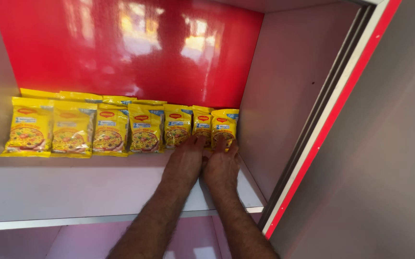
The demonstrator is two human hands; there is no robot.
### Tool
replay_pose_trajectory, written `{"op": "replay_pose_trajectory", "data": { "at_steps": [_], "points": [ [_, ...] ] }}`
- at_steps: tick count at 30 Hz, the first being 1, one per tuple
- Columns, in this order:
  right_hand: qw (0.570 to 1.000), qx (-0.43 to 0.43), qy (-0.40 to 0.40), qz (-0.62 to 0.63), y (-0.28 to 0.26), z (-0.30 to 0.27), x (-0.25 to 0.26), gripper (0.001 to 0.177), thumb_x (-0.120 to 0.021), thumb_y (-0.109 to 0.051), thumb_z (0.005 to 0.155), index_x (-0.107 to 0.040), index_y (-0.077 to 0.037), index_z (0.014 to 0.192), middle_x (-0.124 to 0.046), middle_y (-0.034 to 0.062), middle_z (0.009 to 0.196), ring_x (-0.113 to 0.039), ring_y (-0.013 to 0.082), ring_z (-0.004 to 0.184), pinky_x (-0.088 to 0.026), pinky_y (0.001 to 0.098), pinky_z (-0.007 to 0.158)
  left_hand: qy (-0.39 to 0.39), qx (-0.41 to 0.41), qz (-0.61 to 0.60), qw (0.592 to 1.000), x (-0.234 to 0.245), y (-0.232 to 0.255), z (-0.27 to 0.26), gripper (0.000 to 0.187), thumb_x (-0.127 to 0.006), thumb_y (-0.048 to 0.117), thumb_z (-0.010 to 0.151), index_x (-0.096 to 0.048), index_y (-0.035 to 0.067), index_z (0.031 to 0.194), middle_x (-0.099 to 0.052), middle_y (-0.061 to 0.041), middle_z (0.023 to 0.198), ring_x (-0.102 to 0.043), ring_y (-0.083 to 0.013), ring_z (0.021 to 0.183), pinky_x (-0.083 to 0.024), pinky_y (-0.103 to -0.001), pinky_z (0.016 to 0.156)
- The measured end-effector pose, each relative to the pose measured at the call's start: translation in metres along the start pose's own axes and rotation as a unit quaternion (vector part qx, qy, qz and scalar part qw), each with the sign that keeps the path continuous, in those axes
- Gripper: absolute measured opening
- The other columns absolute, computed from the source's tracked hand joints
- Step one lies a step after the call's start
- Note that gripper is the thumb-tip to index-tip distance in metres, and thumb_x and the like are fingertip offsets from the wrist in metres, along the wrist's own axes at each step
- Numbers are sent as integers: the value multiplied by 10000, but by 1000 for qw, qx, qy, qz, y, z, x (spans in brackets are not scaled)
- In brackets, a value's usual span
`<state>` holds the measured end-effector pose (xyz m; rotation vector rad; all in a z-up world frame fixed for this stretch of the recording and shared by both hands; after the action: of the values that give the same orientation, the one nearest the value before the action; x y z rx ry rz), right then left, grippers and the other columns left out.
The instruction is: The person picks up yellow packets of instant noodles from a pile on a counter and places them one by one onto a shelf inside a glass display cabinet. The person repeatedly returns to the counter to retrieve more packets and arranges them in a neat row on the shelf.
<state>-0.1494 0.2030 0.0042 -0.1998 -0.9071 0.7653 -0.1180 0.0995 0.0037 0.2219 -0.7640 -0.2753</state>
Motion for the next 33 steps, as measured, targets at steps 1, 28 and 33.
{"op": "replay_pose_trajectory", "data": {
  "at_steps": [1, 28, 33],
  "points": [
    [1000, -8, -3, -7, 2, 2, -2, 891, -810, -241, 788, -318, 5, 1488, -329, 358, 1502, -477, 521, 1277, -457, 535, 1035, 7, -1, 16, 1000, 1, 1, 0, 481, -775, 108, 773, -597, -3, 1206, -646, -221, 1176, -643, -362, 1111, -550, -434, 939],
    [988, -142, -37, 57, 23, 42, -11, 834, -681, -501, 860, -344, -130, 1526, -519, 199, 1426, -598, 428, 1222, -511, 528, 993, -34, -13, -37, 999, 2, 1, -1, 558, -579, 23, 852, -523, 42, 1407, -604, -217, 1335, -566, -386, 1239, -442, -482, 1050],
    [987, -139, -19, 75, 39, 46, -22, 727, -645, -484, 917, -432, -32, 1445, -536, 250, 1365, -613, 433, 1196, -530, 510, 969, -18, 10, -94, 995, 15, 6, -3, 680, -646, -2, 796, -474, 55, 1452, -548, -234, 1368, -561, -403, 1250, -475, -469, 1036]
  ]
}}
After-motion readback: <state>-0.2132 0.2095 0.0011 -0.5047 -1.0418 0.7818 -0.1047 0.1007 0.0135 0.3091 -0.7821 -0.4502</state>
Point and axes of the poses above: each hand's wrist, its own z-axis towards the middle knuckle, its own x-axis out of the back of the hand, y = z × x, the point moved 2 cm from there along z, towards the middle knuckle
